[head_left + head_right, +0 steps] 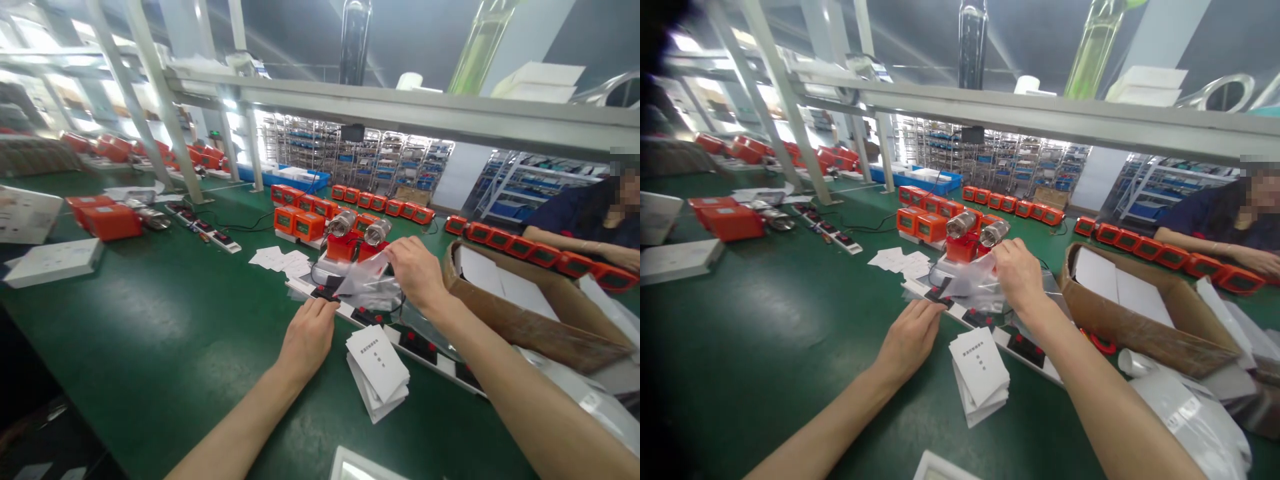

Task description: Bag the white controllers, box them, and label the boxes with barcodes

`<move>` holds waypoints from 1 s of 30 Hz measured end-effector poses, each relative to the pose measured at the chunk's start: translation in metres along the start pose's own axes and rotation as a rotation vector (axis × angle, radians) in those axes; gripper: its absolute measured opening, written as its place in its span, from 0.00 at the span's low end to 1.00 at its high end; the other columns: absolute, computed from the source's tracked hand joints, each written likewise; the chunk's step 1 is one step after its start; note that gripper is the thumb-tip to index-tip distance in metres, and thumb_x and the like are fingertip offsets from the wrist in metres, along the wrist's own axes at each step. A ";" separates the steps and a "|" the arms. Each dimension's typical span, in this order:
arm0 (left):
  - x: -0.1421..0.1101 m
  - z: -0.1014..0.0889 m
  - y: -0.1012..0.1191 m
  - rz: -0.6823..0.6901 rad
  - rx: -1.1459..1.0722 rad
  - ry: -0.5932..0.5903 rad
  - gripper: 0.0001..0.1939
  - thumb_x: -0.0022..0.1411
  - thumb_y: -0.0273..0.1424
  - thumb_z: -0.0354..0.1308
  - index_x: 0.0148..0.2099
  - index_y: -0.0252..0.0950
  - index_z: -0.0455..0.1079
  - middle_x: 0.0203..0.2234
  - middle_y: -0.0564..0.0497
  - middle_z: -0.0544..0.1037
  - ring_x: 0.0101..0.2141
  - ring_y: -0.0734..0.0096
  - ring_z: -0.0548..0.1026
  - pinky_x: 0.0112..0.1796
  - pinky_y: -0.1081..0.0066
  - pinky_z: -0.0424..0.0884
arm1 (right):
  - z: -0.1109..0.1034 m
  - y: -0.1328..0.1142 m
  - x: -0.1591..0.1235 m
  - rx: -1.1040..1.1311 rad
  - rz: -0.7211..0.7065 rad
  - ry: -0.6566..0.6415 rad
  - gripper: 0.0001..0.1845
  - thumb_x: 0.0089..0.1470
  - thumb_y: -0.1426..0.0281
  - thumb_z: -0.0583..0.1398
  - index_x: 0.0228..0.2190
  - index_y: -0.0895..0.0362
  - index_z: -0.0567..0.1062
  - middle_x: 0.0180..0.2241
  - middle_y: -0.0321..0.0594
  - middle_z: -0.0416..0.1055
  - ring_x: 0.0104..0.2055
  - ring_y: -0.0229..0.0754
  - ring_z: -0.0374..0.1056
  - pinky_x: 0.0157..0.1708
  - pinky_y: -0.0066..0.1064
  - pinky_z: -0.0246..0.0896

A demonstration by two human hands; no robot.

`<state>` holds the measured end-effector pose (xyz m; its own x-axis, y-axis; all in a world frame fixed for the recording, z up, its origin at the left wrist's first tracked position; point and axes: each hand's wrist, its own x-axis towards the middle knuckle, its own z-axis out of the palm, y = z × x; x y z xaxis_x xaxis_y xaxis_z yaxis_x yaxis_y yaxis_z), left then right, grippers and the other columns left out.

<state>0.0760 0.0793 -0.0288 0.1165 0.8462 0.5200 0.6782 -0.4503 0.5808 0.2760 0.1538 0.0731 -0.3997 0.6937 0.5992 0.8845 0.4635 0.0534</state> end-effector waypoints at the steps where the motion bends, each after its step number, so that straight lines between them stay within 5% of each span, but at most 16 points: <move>1: 0.000 0.000 0.001 -0.026 -0.052 0.012 0.12 0.64 0.28 0.48 0.44 0.36 0.72 0.38 0.44 0.74 0.43 0.57 0.69 0.48 0.56 0.64 | -0.007 -0.003 -0.002 0.012 0.026 0.058 0.14 0.63 0.71 0.51 0.33 0.60 0.75 0.35 0.48 0.74 0.41 0.48 0.65 0.39 0.37 0.61; 4: 0.002 -0.003 0.009 -0.111 -0.257 -0.007 0.15 0.65 0.38 0.49 0.42 0.34 0.73 0.33 0.44 0.76 0.38 0.59 0.73 0.43 0.59 0.68 | -0.029 -0.018 -0.018 0.063 0.042 0.186 0.16 0.64 0.68 0.49 0.35 0.60 0.75 0.36 0.46 0.74 0.40 0.44 0.67 0.40 0.35 0.63; 6: 0.001 -0.011 0.017 -0.143 -0.406 -0.067 0.28 0.67 0.47 0.39 0.42 0.32 0.73 0.30 0.44 0.78 0.32 0.61 0.75 0.35 0.62 0.72 | -0.042 -0.032 -0.036 0.096 -0.020 0.213 0.15 0.64 0.69 0.50 0.36 0.60 0.76 0.38 0.45 0.75 0.41 0.42 0.68 0.42 0.32 0.64; 8: -0.001 -0.026 0.026 -0.189 -0.641 -0.141 0.41 0.65 0.53 0.25 0.47 0.30 0.71 0.36 0.39 0.79 0.36 0.59 0.78 0.34 0.61 0.74 | -0.054 -0.045 -0.060 0.104 -0.185 0.218 0.14 0.63 0.72 0.51 0.39 0.60 0.76 0.41 0.45 0.76 0.46 0.43 0.68 0.46 0.32 0.64; 10: -0.008 -0.044 0.034 -0.317 -1.044 -0.222 0.48 0.61 0.58 0.21 0.51 0.27 0.69 0.45 0.33 0.77 0.45 0.53 0.76 0.40 0.57 0.74 | -0.066 -0.055 -0.085 0.069 -0.401 0.222 0.15 0.62 0.76 0.51 0.43 0.60 0.76 0.44 0.46 0.76 0.50 0.45 0.67 0.47 0.35 0.64; 13: -0.023 -0.065 0.040 -0.592 -1.527 -0.325 0.38 0.62 0.56 0.39 0.53 0.27 0.68 0.47 0.33 0.75 0.47 0.53 0.75 0.42 0.57 0.74 | -0.080 -0.067 -0.120 -0.004 -0.646 0.188 0.17 0.61 0.78 0.49 0.46 0.61 0.75 0.46 0.47 0.75 0.51 0.46 0.67 0.47 0.38 0.64; 16: -0.042 -0.073 0.043 -0.707 -1.496 -0.245 0.14 0.63 0.32 0.54 0.48 0.29 0.71 0.38 0.40 0.80 0.38 0.64 0.79 0.36 0.68 0.76 | -0.085 -0.076 -0.146 0.034 -0.686 0.114 0.17 0.61 0.77 0.50 0.45 0.61 0.74 0.47 0.45 0.75 0.51 0.45 0.67 0.48 0.37 0.63; 18: -0.053 -0.075 0.046 -0.707 -1.479 -0.150 0.07 0.62 0.24 0.55 0.42 0.30 0.72 0.35 0.44 0.81 0.36 0.69 0.79 0.37 0.72 0.76 | -0.085 -0.082 -0.158 0.177 -0.458 0.094 0.13 0.61 0.73 0.53 0.45 0.58 0.74 0.48 0.44 0.74 0.52 0.46 0.67 0.51 0.40 0.63; 22: -0.068 -0.087 0.060 -0.684 -1.560 -0.020 0.09 0.66 0.24 0.48 0.37 0.34 0.70 0.39 0.47 0.81 0.38 0.71 0.80 0.43 0.69 0.75 | -0.083 -0.095 -0.171 0.755 0.414 -0.045 0.19 0.60 0.59 0.54 0.46 0.56 0.72 0.49 0.49 0.72 0.52 0.49 0.67 0.50 0.47 0.63; 24: -0.072 -0.096 0.070 -0.701 -1.648 0.027 0.13 0.67 0.23 0.45 0.36 0.35 0.70 0.42 0.48 0.80 0.37 0.71 0.80 0.42 0.69 0.76 | -0.086 -0.105 -0.177 1.146 0.727 -0.185 0.27 0.57 0.51 0.54 0.47 0.58 0.71 0.50 0.53 0.70 0.51 0.51 0.68 0.48 0.46 0.65; 27: -0.077 -0.107 0.085 -0.782 -1.772 0.057 0.17 0.69 0.24 0.39 0.39 0.37 0.70 0.43 0.50 0.80 0.36 0.72 0.80 0.40 0.70 0.77 | -0.094 -0.127 -0.184 1.665 0.965 -0.364 0.35 0.49 0.45 0.58 0.46 0.61 0.70 0.49 0.57 0.71 0.52 0.52 0.68 0.50 0.44 0.63; 30: -0.082 -0.114 0.094 -0.849 -1.830 0.055 0.20 0.70 0.28 0.36 0.47 0.39 0.70 0.45 0.51 0.79 0.40 0.72 0.79 0.43 0.70 0.76 | -0.101 -0.153 -0.190 2.023 1.015 -0.566 0.32 0.52 0.47 0.57 0.44 0.64 0.71 0.45 0.57 0.73 0.47 0.48 0.71 0.49 0.40 0.63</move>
<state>0.0482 -0.0646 0.0548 0.1845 0.9662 -0.1803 -0.8575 0.2479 0.4508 0.2409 -0.1049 0.0321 -0.4640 0.8319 -0.3044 -0.3625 -0.4919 -0.7916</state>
